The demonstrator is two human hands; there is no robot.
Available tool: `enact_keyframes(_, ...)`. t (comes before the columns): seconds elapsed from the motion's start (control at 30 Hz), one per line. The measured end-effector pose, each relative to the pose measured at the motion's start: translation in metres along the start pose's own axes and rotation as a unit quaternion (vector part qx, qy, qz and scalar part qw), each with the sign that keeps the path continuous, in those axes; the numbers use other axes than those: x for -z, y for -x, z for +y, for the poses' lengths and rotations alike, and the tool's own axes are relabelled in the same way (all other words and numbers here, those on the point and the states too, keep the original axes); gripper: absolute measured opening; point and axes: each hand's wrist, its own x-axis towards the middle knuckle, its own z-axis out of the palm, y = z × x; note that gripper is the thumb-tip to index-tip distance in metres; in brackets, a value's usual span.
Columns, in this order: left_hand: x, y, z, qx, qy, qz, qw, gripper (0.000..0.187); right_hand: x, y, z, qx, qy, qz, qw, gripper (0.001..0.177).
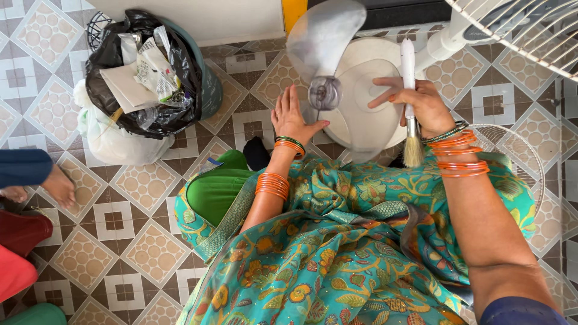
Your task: The person sits on the floor and uses a brush to clean a transparent fan blade and a small white plastic hub. The person holds each part with one hand and scrubs it with the brush in the other hand, then sets the cleaned parts aside.
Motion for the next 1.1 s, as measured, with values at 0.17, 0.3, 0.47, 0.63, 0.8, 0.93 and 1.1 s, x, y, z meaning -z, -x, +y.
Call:
enact_keyframes(0.17,-0.006,0.002,-0.005,0.011,-0.003,-0.022,1.0,0.137,0.004,0.001,-0.001,0.03,-0.053,-0.041,0.997,0.038)
enact_keyframes(0.3,-0.012,0.0,-0.008,0.052,0.071,0.007,0.996,0.12,0.01,0.0,-0.001,0.021,-0.045,-0.041,0.998,0.038)
enact_keyframes(0.47,-0.024,-0.004,-0.016,0.037,0.035,0.047,0.998,0.069,0.003,-0.002,0.001,0.022,0.013,-0.011,1.0,0.037)
enact_keyframes(0.63,-0.033,-0.001,-0.02,0.08,0.102,0.001,0.992,0.064,0.001,-0.008,0.012,0.009,0.055,0.013,0.998,0.032)
enact_keyframes(0.8,-0.052,-0.01,-0.034,0.091,0.079,0.045,0.992,0.103,-0.005,-0.027,0.057,0.021,0.009,0.065,0.998,0.024)
enact_keyframes(0.93,-0.07,-0.016,-0.046,0.124,0.086,0.045,0.988,0.103,-0.027,-0.05,0.11,-0.038,-0.024,0.144,0.989,0.027)
enact_keyframes(1.1,-0.079,-0.009,-0.04,0.139,0.022,-0.041,0.989,0.081,-0.03,-0.069,0.147,-0.112,-0.085,0.174,0.975,0.035)
